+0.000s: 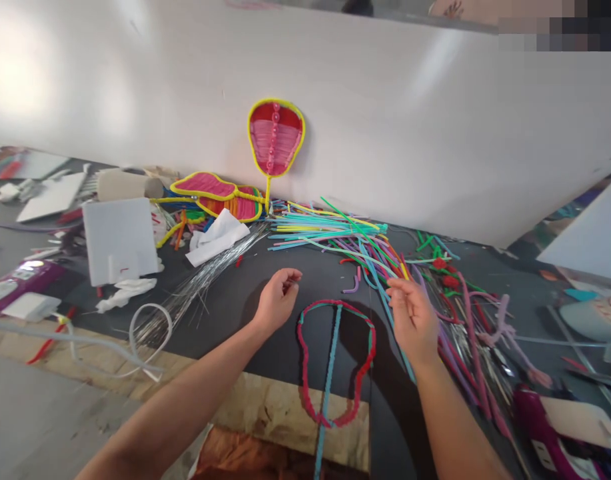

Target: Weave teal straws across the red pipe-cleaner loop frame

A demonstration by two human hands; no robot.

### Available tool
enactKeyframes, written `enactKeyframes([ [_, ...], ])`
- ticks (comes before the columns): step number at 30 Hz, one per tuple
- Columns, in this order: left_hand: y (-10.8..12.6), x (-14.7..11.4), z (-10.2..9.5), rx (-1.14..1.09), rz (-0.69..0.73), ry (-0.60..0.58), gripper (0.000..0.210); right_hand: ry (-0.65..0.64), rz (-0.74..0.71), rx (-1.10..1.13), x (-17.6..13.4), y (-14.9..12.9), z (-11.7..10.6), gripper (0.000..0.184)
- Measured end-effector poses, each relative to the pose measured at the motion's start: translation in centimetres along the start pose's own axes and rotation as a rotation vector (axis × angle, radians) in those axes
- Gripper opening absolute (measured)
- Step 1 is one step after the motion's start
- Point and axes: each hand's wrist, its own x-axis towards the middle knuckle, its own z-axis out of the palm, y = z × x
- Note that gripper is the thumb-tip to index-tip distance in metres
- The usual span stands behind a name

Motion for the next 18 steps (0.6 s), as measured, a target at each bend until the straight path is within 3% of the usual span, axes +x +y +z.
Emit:
enactKeyframes([
  [4, -0.6, 0.0, 0.3, 0.025, 0.012, -0.008, 0.021, -0.101, 0.112, -0.014, 2.5, 0.2, -0.1, 0.030],
  [6, -0.7, 0.0, 0.3, 0.018, 0.016, -0.005, 0.020, -0.203, 0.071, -0.108, 4.9, 0.4, 0.5, 0.028],
  [9, -0.8, 0.1, 0.3, 0.009, 0.013, 0.004, 0.020, -0.226, -0.027, -0.362, 9.4, 1.2, 2.3, 0.023],
  [12, -0.8, 0.3, 0.1, 0.020, 0.014, 0.018, 0.020, -0.248, -0.018, -0.560, 12.9, 2.4, 4.5, 0.022],
  [18, -0.5, 0.2, -0.1, 0.076, 0.030, 0.003, 0.021, -0.287, 0.053, -0.674, 14.2, 3.7, 6.2, 0.027],
])
